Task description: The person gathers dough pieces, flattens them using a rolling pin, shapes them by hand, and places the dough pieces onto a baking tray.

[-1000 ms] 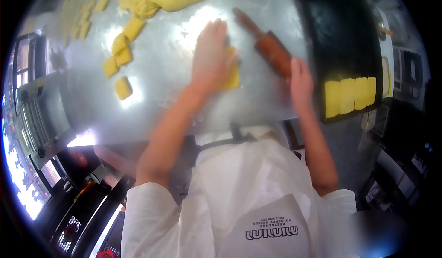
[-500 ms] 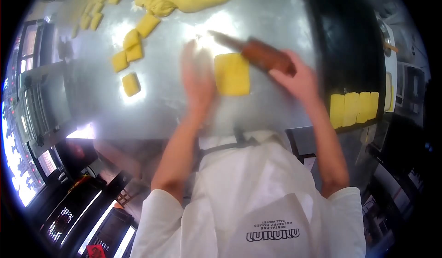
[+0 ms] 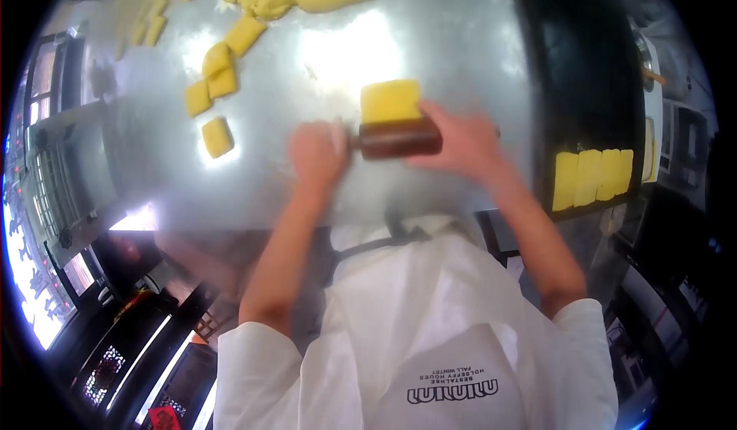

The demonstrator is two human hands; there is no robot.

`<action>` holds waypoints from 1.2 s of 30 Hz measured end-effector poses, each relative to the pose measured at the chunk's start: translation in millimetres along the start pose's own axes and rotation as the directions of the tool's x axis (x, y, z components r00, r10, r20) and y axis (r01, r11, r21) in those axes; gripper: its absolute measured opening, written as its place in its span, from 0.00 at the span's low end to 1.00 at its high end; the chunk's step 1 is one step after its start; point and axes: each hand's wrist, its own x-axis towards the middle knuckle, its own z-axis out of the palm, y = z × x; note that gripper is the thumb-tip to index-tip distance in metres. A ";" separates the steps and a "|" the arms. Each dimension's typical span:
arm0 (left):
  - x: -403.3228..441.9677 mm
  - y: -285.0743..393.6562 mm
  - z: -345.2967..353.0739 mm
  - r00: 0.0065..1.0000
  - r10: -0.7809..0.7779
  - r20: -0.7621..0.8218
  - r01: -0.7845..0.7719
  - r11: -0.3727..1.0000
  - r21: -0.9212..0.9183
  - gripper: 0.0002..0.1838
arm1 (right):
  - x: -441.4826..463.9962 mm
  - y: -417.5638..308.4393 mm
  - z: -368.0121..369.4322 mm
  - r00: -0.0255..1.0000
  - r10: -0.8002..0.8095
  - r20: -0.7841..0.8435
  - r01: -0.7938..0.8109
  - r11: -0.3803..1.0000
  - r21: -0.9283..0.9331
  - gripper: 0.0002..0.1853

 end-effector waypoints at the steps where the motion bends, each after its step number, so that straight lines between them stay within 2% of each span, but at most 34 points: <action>1: -6.0 2.5 2.7 0.999 -0.019 -0.027 0.019 1.000 -0.011 0.26 | -4.4 -2.1 4.0 0.999 -0.006 0.036 0.006 1.000 -0.020 0.51; 4: 10.6 3.8 -3.7 1.000 0.003 -0.023 -0.002 1.000 0.020 0.25 | 14.1 -0.7 -2.2 0.996 0.091 -0.018 -0.090 0.993 0.074 0.52; 7: 24.1 5.6 -7.7 0.998 0.061 0.007 -0.061 0.997 0.054 0.23 | 16.3 -1.0 -3.6 0.994 0.101 -0.048 -0.097 0.993 0.067 0.52; 8: 10.4 -0.9 -3.7 0.996 0.081 0.024 -0.083 0.994 0.065 0.23 | 2.6 -3.1 3.1 0.996 0.081 -0.043 -0.082 0.996 -0.021 0.52; 9: -4.3 -5.9 -2.2 0.994 0.095 0.045 -0.099 0.992 0.078 0.23 | -6.9 -6.1 6.1 0.997 0.036 -0.066 -0.038 0.999 -0.027 0.51; 10: -17.5 -1.6 -3.4 0.997 0.071 -0.010 -0.072 0.997 -0.026 0.22 | -17.6 -9.1 10.9 0.997 -0.005 -0.081 0.003 1.000 -0.030 0.51; 11: -22.9 -2.5 -0.6 0.999 0.033 0.011 -0.032 0.999 -0.031 0.21 | -26.3 -11.6 16.1 0.995 -0.041 -0.092 0.038 0.999 -0.029 0.50; 12: -25.4 -0.5 -1.5 0.999 -0.004 0.035 0.005 0.999 -0.036 0.20 | -27.2 -19.9 9.3 0.993 0.118 0.024 -0.118 0.993 -0.004 0.49; 13: -23.1 1.5 -2.6 0.998 -0.037 0.049 0.039 0.998 -0.040 0.19 | -25.8 -18.2 8.6 0.988 0.149 0.037 -0.152 0.985 0.076 0.48; 15: 11.5 4.1 -21.5 0.994 0.043 0.099 -0.037 0.998 -0.057 0.14 | -7.2 -9.4 -1.7 0.981 0.189 0.038 -0.193 0.956 0.219 0.47; 16: 26.8 7.4 -32.5 0.989 0.082 0.127 -0.074 0.995 -0.066 0.12 | -1.5 -12.0 -14.3 0.936 0.329 0.124 -0.352 0.877 0.327 0.42; 17: 32.0 9.2 -34.1 0.997 0.079 0.018 -0.076 0.989 -0.127 0.11 | 0.0 3.2 -5.8 0.934 0.355 0.048 -0.338 0.830 0.444 0.41; 19: 38.4 15.0 -32.7 0.980 0.041 -0.197 -0.090 0.965 -0.247 0.17 | 1.5 38.0 13.7 0.904 0.417 -0.089 -0.265 0.713 0.650 0.38; 20: 30.7 19.7 -37.2 0.991 0.133 -0.022 -0.135 0.977 -0.165 0.28 | -3.5 44.9 15.5 0.873 0.466 -0.146 -0.300 0.749 0.591 0.37; 22: 9.1 38.6 -32.7 0.945 0.288 0.153 -0.247 0.938 -0.241 0.35 | -15.6 37.6 2.0 0.790 0.551 -0.268 -0.391 0.791 0.471 0.35; 23: 4.6 46.6 -28.8 0.897 0.364 0.249 -0.298 0.917 -0.267 0.38 | -17.6 39.7 2.5 0.763 0.571 -0.303 -0.388 0.779 0.493 0.35; 25: -1.4 53.9 -19.9 0.832 0.461 0.309 -0.373 0.876 -0.305 0.40 | -19.8 41.1 3.3 0.704 0.611 -0.362 -0.377 0.754 0.538 0.35; 26: -5.6 55.1 -16.6 0.793 0.505 0.339 -0.404 0.854 -0.327 0.41 | -22.0 43.1 0.5 0.724 0.603 -0.337 -0.390 0.759 0.521 0.36; 29: -8.6 52.8 -10.1 0.777 0.521 0.354 -0.423 0.848 -0.319 0.41 | -21.5 36.4 -11.9 0.704 0.646 -0.295 -0.436 0.721 0.538 0.36; 32: -6.6 47.4 -14.9 0.815 0.480 0.326 -0.363 0.860 -0.359 0.37 | -30.6 21.7 -32.1 0.726 0.622 -0.295 -0.566 0.783 0.257 0.37; 35: -13.5 34.1 -14.5 0.840 0.510 0.186 -0.437 0.838 -0.326 0.31 | -47.5 19.2 -14.5 0.779 0.316 -0.541 -0.422 0.903 -0.080 0.37; 36: -15.9 29.8 -12.3 0.834 0.529 0.154 -0.466 0.827 -0.315 0.28 | -50.0 4.0 -8.0 0.795 0.398 -0.458 -0.401 0.911 0.096 0.35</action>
